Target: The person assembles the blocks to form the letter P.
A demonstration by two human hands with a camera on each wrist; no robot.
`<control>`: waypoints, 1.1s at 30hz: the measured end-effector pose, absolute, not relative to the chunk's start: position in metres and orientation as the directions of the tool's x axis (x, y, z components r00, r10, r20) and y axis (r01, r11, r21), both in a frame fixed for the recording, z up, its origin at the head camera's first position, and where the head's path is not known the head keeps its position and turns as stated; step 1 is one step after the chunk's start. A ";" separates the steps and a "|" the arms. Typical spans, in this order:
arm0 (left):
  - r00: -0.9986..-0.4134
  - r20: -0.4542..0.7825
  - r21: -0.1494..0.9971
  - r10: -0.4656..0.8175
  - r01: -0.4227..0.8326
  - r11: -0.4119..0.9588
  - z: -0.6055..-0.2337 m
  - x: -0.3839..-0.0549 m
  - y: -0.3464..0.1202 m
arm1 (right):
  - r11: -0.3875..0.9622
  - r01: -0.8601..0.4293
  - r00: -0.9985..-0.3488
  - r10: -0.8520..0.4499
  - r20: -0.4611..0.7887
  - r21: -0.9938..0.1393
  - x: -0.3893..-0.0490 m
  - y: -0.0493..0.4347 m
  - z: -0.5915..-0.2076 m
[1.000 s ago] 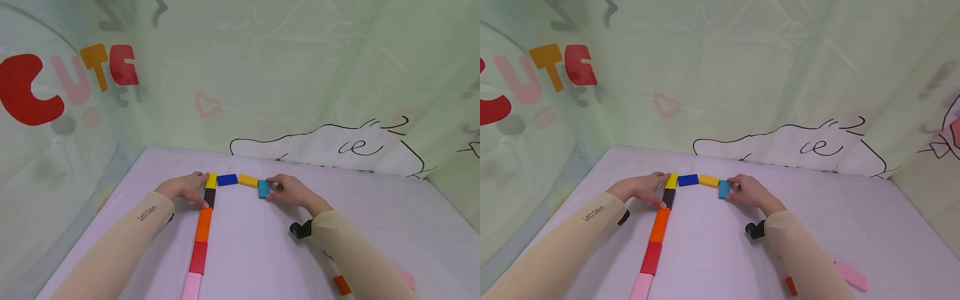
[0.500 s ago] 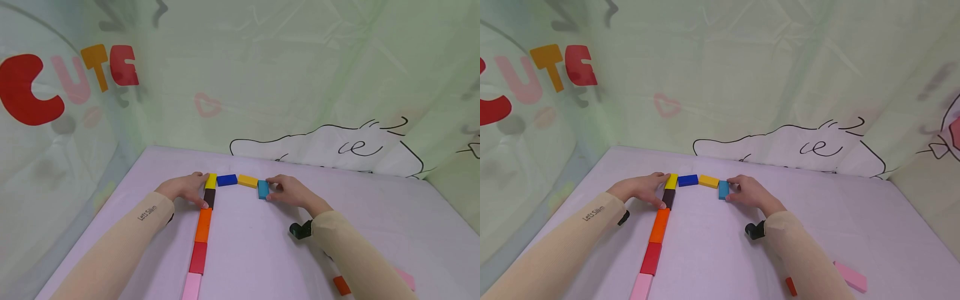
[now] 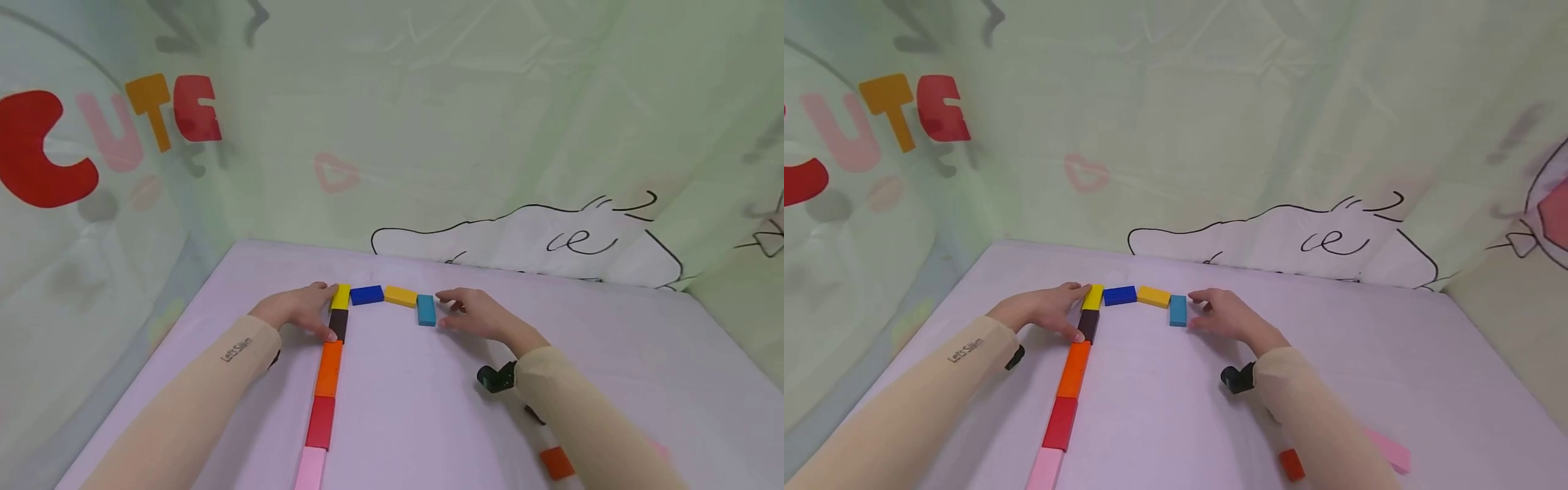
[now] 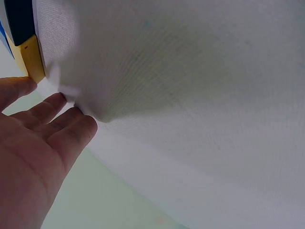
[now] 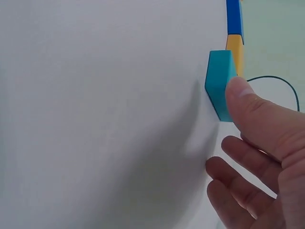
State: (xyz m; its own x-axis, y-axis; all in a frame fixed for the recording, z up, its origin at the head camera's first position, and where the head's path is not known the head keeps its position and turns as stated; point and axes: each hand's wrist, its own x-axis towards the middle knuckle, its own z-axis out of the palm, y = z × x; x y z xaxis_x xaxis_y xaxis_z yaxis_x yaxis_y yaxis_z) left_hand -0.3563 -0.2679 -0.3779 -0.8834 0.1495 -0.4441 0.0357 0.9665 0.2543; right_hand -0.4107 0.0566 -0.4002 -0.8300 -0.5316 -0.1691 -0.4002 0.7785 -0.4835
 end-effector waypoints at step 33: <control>-0.881 -0.439 0.262 0.177 0.063 0.963 -0.379 -0.355 -0.270 | 0.931 -0.161 -0.945 -0.241 -0.222 -0.327 -0.283 0.194 -0.408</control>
State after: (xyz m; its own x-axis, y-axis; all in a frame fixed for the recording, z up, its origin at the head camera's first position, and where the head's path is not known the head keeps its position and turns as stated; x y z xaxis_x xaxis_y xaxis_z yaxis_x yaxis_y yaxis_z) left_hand -0.3549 -0.2699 -0.3786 -0.8808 0.1775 -0.4389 0.0633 0.9629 0.2623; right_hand -0.2826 0.1935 -0.4084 -0.9448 -0.2414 -0.2215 -0.1613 0.9313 -0.3267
